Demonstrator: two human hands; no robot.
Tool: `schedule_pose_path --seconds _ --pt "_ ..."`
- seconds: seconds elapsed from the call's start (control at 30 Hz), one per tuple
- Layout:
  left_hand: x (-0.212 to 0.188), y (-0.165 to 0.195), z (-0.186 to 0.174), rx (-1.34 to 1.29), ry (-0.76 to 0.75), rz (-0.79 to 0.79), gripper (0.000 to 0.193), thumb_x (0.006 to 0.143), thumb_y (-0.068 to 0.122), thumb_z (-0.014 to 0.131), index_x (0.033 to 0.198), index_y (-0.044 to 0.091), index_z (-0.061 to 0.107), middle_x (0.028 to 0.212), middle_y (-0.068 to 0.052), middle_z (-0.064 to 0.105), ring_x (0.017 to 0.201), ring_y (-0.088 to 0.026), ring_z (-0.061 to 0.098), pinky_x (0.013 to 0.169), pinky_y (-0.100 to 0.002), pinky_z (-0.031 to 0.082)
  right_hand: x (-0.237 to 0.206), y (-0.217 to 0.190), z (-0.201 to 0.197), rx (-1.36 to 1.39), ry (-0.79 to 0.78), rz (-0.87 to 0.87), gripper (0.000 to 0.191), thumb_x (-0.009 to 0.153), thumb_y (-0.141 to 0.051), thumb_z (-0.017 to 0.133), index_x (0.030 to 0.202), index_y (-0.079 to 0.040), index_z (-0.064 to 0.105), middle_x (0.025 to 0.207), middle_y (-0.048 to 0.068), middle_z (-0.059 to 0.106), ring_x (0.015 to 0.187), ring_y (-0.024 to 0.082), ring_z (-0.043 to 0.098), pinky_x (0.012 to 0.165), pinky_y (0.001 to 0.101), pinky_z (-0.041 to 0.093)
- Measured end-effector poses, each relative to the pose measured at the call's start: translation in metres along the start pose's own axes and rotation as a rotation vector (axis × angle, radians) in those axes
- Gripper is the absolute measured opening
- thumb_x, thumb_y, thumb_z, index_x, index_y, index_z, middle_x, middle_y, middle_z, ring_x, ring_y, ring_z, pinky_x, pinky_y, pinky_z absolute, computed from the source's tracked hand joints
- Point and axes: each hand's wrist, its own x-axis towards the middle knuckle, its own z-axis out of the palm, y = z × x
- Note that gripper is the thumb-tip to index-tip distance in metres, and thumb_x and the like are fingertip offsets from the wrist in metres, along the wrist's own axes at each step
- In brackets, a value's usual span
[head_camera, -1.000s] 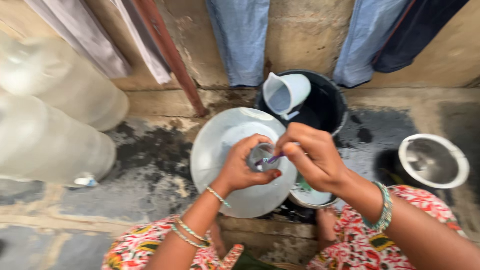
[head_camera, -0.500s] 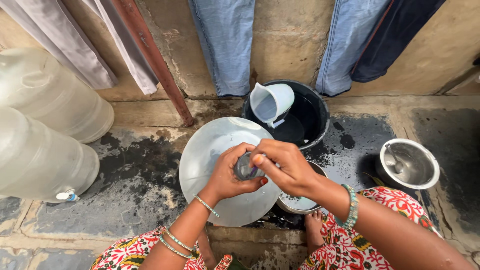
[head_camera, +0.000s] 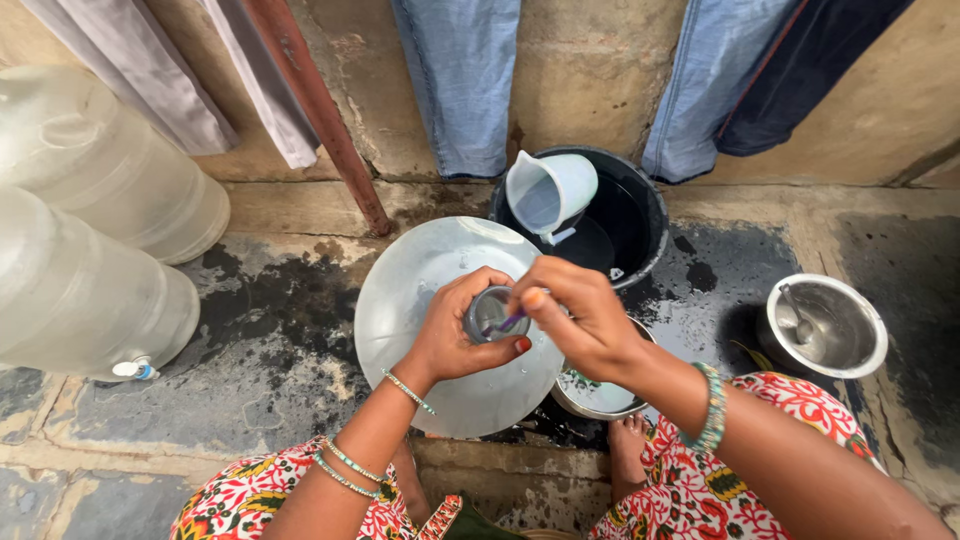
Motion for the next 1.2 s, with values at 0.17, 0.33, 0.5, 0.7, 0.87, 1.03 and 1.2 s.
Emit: schedule_pose_path --seconds 0.17,0.33,0.5,0.7,0.87,1.03,1.2 --pt "0.001 0.003 0.003 0.035 0.024 0.052 0.046 0.073 0.029 0.087 0.105 0.009 0.063 0.094 -0.003 0.068 0.086 -0.015 0.067 0.078 -0.03 0.053 -0.004 -0.002 -0.002 -0.035 -0.043 0.035 0.031 0.108 -0.025 0.05 0.095 -0.002 0.067 0.089 0.01 0.066 0.08 0.022 0.066 0.073 0.0342 0.051" --pt "-0.001 0.005 0.0 0.069 0.039 0.055 0.046 0.072 0.029 0.087 0.104 0.009 0.062 0.093 -0.005 0.067 0.084 -0.018 0.067 0.076 -0.03 0.053 -0.001 -0.007 -0.005 -0.068 -0.04 -0.013 0.032 0.108 -0.027 0.051 0.096 -0.003 0.068 0.089 0.01 0.066 0.082 0.023 0.067 0.074 0.0344 0.052" --pt "-0.002 0.004 0.002 0.107 0.019 0.119 0.049 0.073 0.031 0.088 0.108 0.008 0.061 0.1 -0.006 0.065 0.092 -0.023 0.065 0.082 -0.033 0.053 -0.001 -0.004 -0.008 -0.058 -0.031 0.01 0.033 0.109 -0.027 0.049 0.096 -0.003 0.068 0.09 0.009 0.067 0.083 0.023 0.068 0.075 0.034 0.053" --pt "-0.017 -0.01 0.018 0.448 0.307 0.429 0.086 0.071 0.042 0.094 0.129 0.004 0.043 0.116 -0.013 0.055 0.099 -0.03 0.057 0.096 -0.045 0.047 -0.001 0.001 0.003 -0.066 -0.097 0.037 0.025 0.106 -0.021 0.054 0.096 -0.002 0.067 0.088 0.011 0.066 0.079 0.024 0.067 0.072 0.0346 0.052" --pt "-0.036 -0.019 0.025 0.578 0.355 0.287 0.072 0.067 0.023 0.092 0.122 0.005 0.05 0.113 -0.012 0.065 0.105 -0.036 0.065 0.103 -0.05 0.049 0.0 0.003 0.01 -0.084 -0.118 -0.072 0.022 0.105 -0.019 0.055 0.096 -0.001 0.065 0.09 0.013 0.066 0.081 0.03 0.066 0.073 0.0373 0.053" --pt "-0.031 -0.02 0.027 0.449 0.317 0.199 0.071 0.064 0.016 0.092 0.123 0.003 0.055 0.109 -0.017 0.069 0.103 -0.038 0.069 0.098 -0.045 0.055 0.002 0.004 0.009 -0.127 -0.111 -0.06 0.023 0.104 -0.02 0.058 0.098 0.0 0.066 0.087 0.015 0.064 0.079 0.033 0.065 0.072 0.0396 0.052" --pt "-0.026 -0.007 0.007 0.37 0.106 0.04 0.069 0.062 0.016 0.092 0.121 0.008 0.058 0.111 -0.014 0.07 0.103 -0.036 0.07 0.086 -0.041 0.056 0.004 -0.001 0.007 -0.071 -0.101 -0.029 0.025 0.105 -0.023 0.057 0.099 0.0 0.065 0.087 0.013 0.065 0.079 0.031 0.066 0.072 0.0383 0.052"
